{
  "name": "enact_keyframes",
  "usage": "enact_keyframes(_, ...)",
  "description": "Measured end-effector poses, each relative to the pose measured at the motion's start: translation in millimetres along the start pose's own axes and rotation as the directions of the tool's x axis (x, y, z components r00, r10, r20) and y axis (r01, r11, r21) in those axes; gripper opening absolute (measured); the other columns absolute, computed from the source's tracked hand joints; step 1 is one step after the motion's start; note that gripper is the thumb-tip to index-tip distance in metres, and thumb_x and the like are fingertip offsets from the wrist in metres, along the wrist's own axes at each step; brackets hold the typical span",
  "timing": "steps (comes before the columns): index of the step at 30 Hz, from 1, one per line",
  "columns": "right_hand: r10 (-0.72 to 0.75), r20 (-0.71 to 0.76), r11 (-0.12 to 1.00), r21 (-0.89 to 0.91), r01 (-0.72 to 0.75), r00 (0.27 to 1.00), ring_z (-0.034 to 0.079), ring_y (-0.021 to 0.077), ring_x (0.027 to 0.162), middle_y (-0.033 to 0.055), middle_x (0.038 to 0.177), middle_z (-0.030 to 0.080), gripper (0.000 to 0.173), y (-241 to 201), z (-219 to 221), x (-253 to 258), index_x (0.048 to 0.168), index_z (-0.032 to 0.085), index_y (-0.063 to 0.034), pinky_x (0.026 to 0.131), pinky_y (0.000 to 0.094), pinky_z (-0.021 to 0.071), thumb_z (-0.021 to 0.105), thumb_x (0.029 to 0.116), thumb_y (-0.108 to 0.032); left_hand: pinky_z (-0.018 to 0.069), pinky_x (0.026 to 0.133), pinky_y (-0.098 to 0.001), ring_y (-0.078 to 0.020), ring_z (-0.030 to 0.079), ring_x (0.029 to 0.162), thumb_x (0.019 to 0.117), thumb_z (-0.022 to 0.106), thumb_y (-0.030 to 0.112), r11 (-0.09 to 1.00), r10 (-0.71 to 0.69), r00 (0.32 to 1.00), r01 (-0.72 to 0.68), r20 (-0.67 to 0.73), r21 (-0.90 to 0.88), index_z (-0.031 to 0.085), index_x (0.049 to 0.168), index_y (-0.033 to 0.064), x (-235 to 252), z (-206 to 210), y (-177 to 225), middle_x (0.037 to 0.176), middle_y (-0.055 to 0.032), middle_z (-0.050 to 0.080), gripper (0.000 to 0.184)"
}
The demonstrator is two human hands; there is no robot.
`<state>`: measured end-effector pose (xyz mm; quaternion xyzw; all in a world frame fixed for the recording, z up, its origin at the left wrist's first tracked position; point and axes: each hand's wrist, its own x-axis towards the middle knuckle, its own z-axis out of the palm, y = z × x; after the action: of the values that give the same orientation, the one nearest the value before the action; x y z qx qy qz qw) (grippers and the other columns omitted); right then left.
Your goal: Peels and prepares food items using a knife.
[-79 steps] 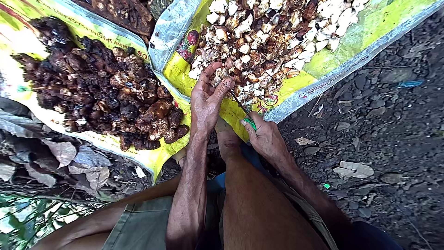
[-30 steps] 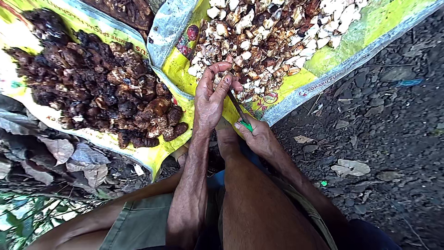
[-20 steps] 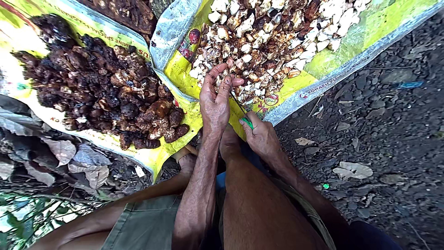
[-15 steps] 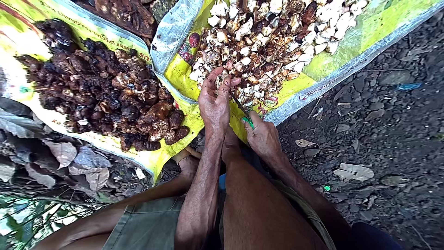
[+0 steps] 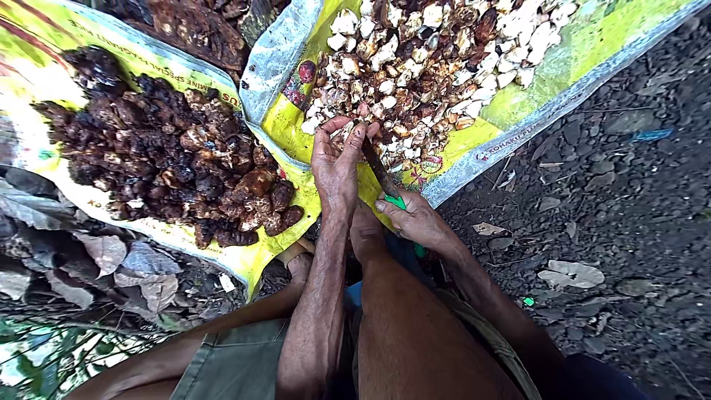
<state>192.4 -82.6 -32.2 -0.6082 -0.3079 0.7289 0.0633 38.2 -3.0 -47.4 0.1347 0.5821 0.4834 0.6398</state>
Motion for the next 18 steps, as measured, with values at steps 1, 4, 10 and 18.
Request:
enact_keyframes(1, -0.003, 0.016, 0.999, 0.038, 0.002, 1.0, 0.041, 0.0064, 0.042, -0.0036, 0.056, 0.044, 0.023, 0.2, -0.5, -0.2, 0.093, 0.061, -0.0144, 0.042, 0.0227, 0.0366, 0.056, 0.1048, -0.033, 0.0598, 0.095, -0.0437, -0.0341, 0.073, 0.103, 0.1038, 0.055, 0.003, 1.0, -0.015, 1.0, 0.015, 0.025, -0.015, 0.049, 0.129, -0.0022, 0.0, -1.6, 0.4, 0.113, -0.0248, 0.07, 0.026)
enact_keyframes(4, -0.001, 0.039, 0.998, 0.062, -0.001, 0.999, 0.04, 0.0058, 0.042, -0.004, 0.055, 0.042, 0.023, 0.1, -2.4, -0.3, 0.092, 0.061, -0.0148, 0.041, 0.0217, 0.0357, 0.055, 0.105, -0.033, 0.0587, 0.097, -0.0449, -0.0342, 0.071, 0.107, 0.1063, 0.049, 0.004, 0.998, -0.049, 0.997, 0.051, 0.056, -0.042, 0.047, 0.131, -0.0029, -0.3, -5.0, 2.0, 0.119, -0.0242, 0.067, 0.026)
enact_keyframes(10, 0.037, 0.086, 0.995, 0.087, -0.044, 0.996, 0.038, 0.0046, 0.041, -0.0045, 0.055, 0.042, 0.022, 0.3, -10.2, 0.2, 0.093, 0.061, -0.0136, 0.041, 0.0201, 0.0342, 0.054, 0.1057, -0.03, 0.0577, 0.099, -0.0478, -0.0367, 0.07, 0.11, 0.1014, 0.047, -0.005, 0.997, -0.062, 0.993, 0.066, 0.104, -0.037, 0.048, 0.134, -0.0077, 2.4, -15.4, -2.5, 0.123, -0.0269, 0.065, 0.033)
enact_keyframes(18, 0.065, 0.057, 0.998, 0.016, -0.066, 0.996, 0.037, 0.0056, 0.041, -0.0034, 0.055, 0.042, 0.022, -2.8, -18.5, -0.7, 0.095, 0.063, -0.0122, 0.041, 0.0208, 0.0326, 0.056, 0.1052, -0.03, 0.0542, 0.101, -0.0381, -0.0249, 0.065, 0.118, 0.098, 0.037, -0.011, 0.969, -0.243, 0.951, 0.228, 0.194, 0.093, 0.039, 0.149, 0.0024, -20.5, -20.9, 35.7, 0.137, -0.0179, 0.058, 0.052)
